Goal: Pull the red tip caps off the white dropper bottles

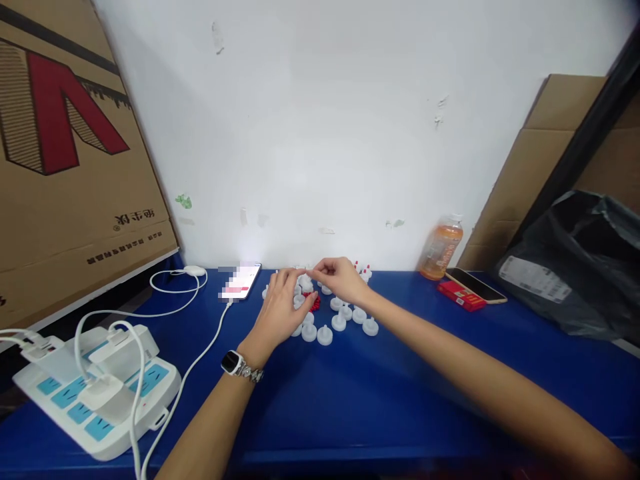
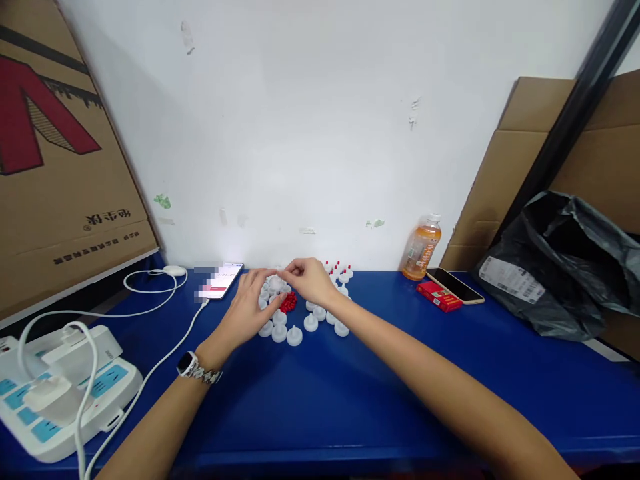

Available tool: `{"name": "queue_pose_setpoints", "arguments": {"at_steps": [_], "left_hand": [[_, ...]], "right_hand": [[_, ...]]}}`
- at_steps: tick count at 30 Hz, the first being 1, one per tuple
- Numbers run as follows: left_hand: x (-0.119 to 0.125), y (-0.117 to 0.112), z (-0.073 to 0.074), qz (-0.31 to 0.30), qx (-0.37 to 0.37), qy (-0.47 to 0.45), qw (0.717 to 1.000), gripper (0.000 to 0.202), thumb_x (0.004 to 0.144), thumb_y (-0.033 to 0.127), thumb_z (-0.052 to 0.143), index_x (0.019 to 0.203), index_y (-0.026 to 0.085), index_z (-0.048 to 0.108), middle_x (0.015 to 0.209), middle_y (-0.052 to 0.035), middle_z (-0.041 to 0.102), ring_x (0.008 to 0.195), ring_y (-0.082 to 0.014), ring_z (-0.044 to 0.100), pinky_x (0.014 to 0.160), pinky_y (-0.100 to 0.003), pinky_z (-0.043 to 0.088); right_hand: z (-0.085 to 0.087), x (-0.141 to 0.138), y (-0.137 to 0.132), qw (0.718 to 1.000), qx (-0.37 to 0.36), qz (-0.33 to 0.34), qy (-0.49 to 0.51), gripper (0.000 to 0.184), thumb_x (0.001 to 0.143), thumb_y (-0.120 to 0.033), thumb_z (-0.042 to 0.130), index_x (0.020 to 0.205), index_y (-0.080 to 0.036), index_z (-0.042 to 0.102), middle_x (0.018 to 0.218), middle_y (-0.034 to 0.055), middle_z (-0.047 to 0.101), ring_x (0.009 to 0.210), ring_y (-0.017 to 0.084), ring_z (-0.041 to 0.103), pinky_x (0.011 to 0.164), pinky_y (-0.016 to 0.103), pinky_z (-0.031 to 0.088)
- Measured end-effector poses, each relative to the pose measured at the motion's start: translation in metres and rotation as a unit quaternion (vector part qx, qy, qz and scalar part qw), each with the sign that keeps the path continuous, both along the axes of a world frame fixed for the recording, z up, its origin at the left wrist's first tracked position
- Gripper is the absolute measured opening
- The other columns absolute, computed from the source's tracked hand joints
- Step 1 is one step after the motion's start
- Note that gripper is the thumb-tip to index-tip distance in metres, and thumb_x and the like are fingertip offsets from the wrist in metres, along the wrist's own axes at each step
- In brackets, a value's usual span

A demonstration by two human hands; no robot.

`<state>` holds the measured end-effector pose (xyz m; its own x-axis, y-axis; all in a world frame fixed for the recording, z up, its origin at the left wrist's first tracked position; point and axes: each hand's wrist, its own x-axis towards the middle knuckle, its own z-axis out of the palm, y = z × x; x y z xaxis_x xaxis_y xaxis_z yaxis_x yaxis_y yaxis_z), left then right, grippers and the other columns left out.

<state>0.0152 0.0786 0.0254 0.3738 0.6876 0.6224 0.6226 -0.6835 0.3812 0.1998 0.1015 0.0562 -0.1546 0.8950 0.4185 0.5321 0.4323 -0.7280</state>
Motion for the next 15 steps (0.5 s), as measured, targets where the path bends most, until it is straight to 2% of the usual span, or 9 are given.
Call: {"name": "queue_pose_setpoints", "arguments": {"at_steps": [2, 4, 7, 9, 11, 15], "left_hand": [[0.003, 0.000, -0.003, -0.016, -0.019, 0.015, 1.000, 0.032, 0.098, 0.039, 0.045, 0.125, 0.023, 0.050, 0.115, -0.0086, 0.058, 0.112, -0.0274, 0.051, 0.096, -0.045, 0.045], [0.002, 0.003, -0.007, -0.023, -0.037, 0.022, 0.999, 0.031, 0.100, 0.039, 0.040, 0.124, 0.022, 0.049, 0.110, -0.0085, 0.059, 0.108, -0.0268, 0.054, 0.093, -0.045, 0.047], [-0.005, 0.010, -0.012, -0.010, -0.043, 0.013, 0.999, 0.029, 0.099, 0.040, 0.041, 0.120, 0.022, 0.049, 0.109, -0.0091, 0.059, 0.106, -0.0266, 0.056, 0.092, -0.045, 0.047], [-0.009, 0.013, -0.013, -0.002, -0.048, 0.014, 0.999, 0.028, 0.098, 0.041, 0.042, 0.118, 0.022, 0.050, 0.108, -0.0087, 0.060, 0.106, -0.0268, 0.057, 0.093, -0.045, 0.047], [-0.012, 0.014, -0.013, 0.006, -0.051, 0.015, 0.999, 0.028, 0.098, 0.041, 0.042, 0.117, 0.022, 0.051, 0.108, -0.0085, 0.061, 0.107, -0.0271, 0.057, 0.093, -0.045, 0.047], [-0.013, 0.013, -0.011, 0.015, -0.060, 0.020, 0.998, 0.027, 0.097, 0.039, 0.044, 0.115, 0.022, 0.053, 0.107, -0.0090, 0.061, 0.105, -0.0275, 0.057, 0.090, -0.045, 0.048]], "right_hand": [[-0.007, -0.002, -0.014, 0.998, 0.001, 0.035, 0.055, 0.036, 0.085, -0.050, 0.060, 0.076, -0.017, 0.069, 0.063, 0.0004, 0.064, 0.057, 0.014, 0.055, 0.054, 0.025, 0.040], [-0.012, 0.000, -0.017, 0.998, 0.007, 0.025, 0.053, 0.036, 0.089, -0.048, 0.054, 0.077, -0.017, 0.070, 0.063, 0.0007, 0.065, 0.059, 0.014, 0.056, 0.056, 0.025, 0.041], [-0.017, 0.010, -0.009, 0.996, 0.008, -0.054, -0.072, 0.024, 0.089, -0.038, 0.056, 0.081, -0.020, 0.072, 0.074, 0.0017, 0.071, 0.068, 0.017, 0.062, 0.061, 0.026, 0.042], [-0.020, 0.015, 0.000, 0.979, 0.006, -0.085, -0.186, 0.014, 0.084, -0.031, 0.062, 0.080, -0.022, 0.073, 0.082, 0.0026, 0.074, 0.077, 0.019, 0.065, 0.067, 0.027, 0.043], [-0.024, 0.015, 0.008, 0.961, 0.012, -0.072, -0.266, 0.012, 0.082, -0.028, 0.064, 0.078, -0.022, 0.074, 0.084, 0.0042, 0.075, 0.084, 0.022, 0.065, 0.074, 0.029, 0.043], [-0.031, 0.000, 0.023, 0.941, 0.033, -0.055, -0.333, 0.015, 0.082, -0.032, 0.066, 0.076, -0.021, 0.074, 0.082, 0.0082, 0.075, 0.094, 0.027, 0.064, 0.089, 0.037, 0.040]]}}
